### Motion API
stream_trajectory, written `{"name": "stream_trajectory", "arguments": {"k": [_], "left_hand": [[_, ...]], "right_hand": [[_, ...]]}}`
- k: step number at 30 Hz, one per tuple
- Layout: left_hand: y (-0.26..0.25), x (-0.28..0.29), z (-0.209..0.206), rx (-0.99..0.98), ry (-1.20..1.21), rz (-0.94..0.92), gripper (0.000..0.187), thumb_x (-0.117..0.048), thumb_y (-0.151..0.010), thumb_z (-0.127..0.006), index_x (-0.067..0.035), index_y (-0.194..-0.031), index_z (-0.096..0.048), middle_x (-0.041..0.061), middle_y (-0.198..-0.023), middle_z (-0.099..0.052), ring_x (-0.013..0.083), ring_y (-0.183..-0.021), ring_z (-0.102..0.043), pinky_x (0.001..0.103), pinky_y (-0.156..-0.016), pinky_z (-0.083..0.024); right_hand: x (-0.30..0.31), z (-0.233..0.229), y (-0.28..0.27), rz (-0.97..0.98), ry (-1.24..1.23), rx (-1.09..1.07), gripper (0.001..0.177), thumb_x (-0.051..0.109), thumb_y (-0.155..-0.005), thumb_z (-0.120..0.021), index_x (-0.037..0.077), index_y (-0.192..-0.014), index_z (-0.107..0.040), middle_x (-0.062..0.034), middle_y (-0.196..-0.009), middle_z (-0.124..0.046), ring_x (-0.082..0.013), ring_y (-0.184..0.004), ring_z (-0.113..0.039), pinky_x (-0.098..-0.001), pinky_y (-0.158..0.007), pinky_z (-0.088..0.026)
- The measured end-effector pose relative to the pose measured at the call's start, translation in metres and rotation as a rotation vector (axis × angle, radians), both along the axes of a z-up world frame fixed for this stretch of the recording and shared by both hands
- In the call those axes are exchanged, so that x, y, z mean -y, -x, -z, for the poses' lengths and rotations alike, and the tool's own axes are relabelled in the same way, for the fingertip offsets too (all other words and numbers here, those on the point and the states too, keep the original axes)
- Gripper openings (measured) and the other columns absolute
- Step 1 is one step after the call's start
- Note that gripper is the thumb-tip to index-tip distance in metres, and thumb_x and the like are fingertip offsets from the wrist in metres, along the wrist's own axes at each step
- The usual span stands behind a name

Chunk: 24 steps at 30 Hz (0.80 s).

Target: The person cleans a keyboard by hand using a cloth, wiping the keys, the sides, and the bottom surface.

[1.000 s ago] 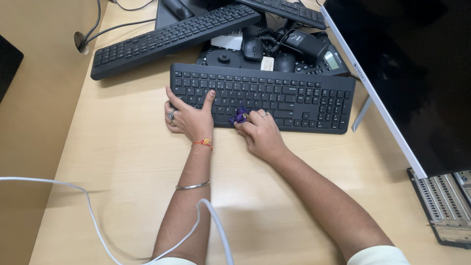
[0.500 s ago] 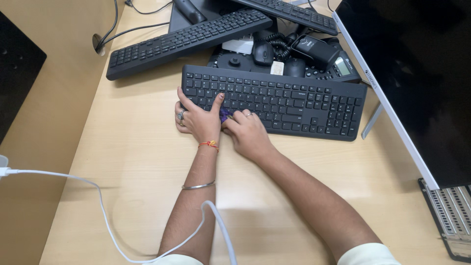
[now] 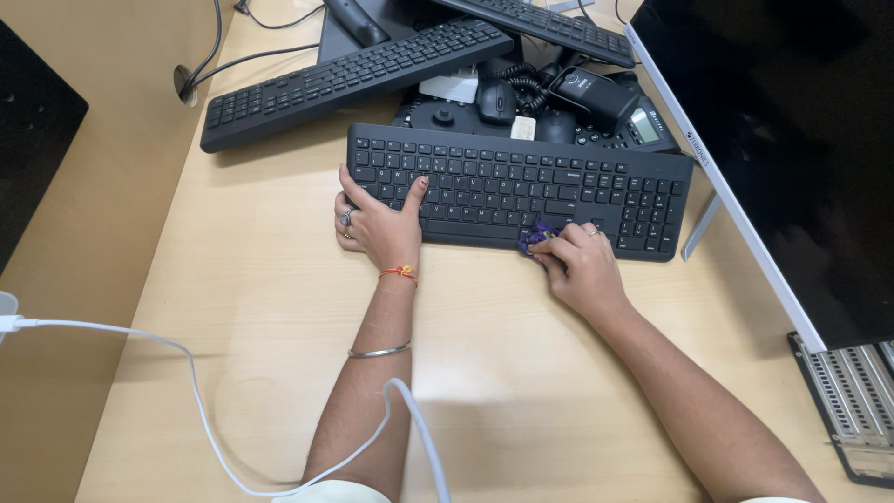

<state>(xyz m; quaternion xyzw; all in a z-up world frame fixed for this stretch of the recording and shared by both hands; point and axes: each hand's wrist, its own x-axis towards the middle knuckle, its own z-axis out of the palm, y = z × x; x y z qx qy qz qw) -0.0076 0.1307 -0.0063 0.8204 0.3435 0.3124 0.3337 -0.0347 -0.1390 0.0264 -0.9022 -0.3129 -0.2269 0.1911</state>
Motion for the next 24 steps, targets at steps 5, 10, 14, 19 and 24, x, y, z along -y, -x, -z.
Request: {"name": "stream_trajectory", "arguments": {"k": [5, 10, 14, 19, 24], "left_hand": [[0.000, 0.000, -0.004, -0.002, 0.061, -0.026, 0.124, -0.080, -0.062, -0.081, -0.021, -0.155, -0.024, 0.023, -0.139, -0.049, 0.0404, -0.134, -0.041, 0.061, -0.112, -0.023], [0.001, 0.000, -0.005, 0.024, 0.040, -0.028, 0.123, -0.080, -0.064, -0.082, -0.021, -0.155, -0.024, 0.023, -0.138, -0.049, 0.0410, -0.132, -0.042, 0.062, -0.110, -0.023], [0.003, 0.001, -0.005, 0.065, 0.023, -0.027, 0.124, -0.080, -0.065, -0.081, -0.019, -0.156, -0.024, 0.024, -0.138, -0.049, 0.0419, -0.132, -0.042, 0.061, -0.111, -0.023], [0.002, 0.000, -0.005, 0.027, 0.017, -0.024, 0.124, -0.079, -0.066, -0.080, -0.019, -0.157, -0.023, 0.026, -0.140, -0.046, 0.0413, -0.133, -0.040, 0.061, -0.110, -0.022], [0.000, 0.000, 0.000, 0.014, -0.016, -0.007, 0.124, -0.080, -0.070, -0.078, -0.017, -0.159, -0.019, 0.024, -0.146, -0.041, 0.0404, -0.139, -0.034, 0.062, -0.112, -0.020]], "right_hand": [[-0.015, 0.007, -0.011, 0.001, -0.049, 0.041, 0.006, 0.009, -0.085, -0.077, 0.007, -0.088, -0.073, -0.0085, -0.086, -0.062, -0.0297, -0.087, -0.058, -0.0414, -0.080, -0.046], [-0.055, 0.006, -0.018, -0.060, -0.065, -0.028, 0.007, 0.010, -0.087, -0.075, 0.007, -0.089, -0.069, -0.0103, -0.086, -0.062, -0.0301, -0.087, -0.058, -0.0417, -0.078, -0.046], [-0.112, 0.005, -0.015, -0.170, -0.053, 0.015, 0.009, 0.013, -0.086, -0.074, 0.009, -0.093, -0.069, -0.0102, -0.090, -0.060, -0.0310, -0.089, -0.058, -0.0425, -0.078, -0.045], [-0.131, 0.000, -0.015, -0.217, 0.015, 0.095, 0.013, 0.013, -0.086, -0.072, 0.010, -0.099, -0.069, -0.0084, -0.095, -0.061, -0.0298, -0.091, -0.058, -0.0424, -0.080, -0.043], [-0.079, -0.004, -0.030, -0.153, -0.001, 0.223, 0.017, 0.012, -0.091, -0.073, 0.008, -0.107, -0.070, -0.0116, -0.109, -0.067, -0.0292, -0.100, -0.062, -0.0433, -0.085, -0.044]]}}
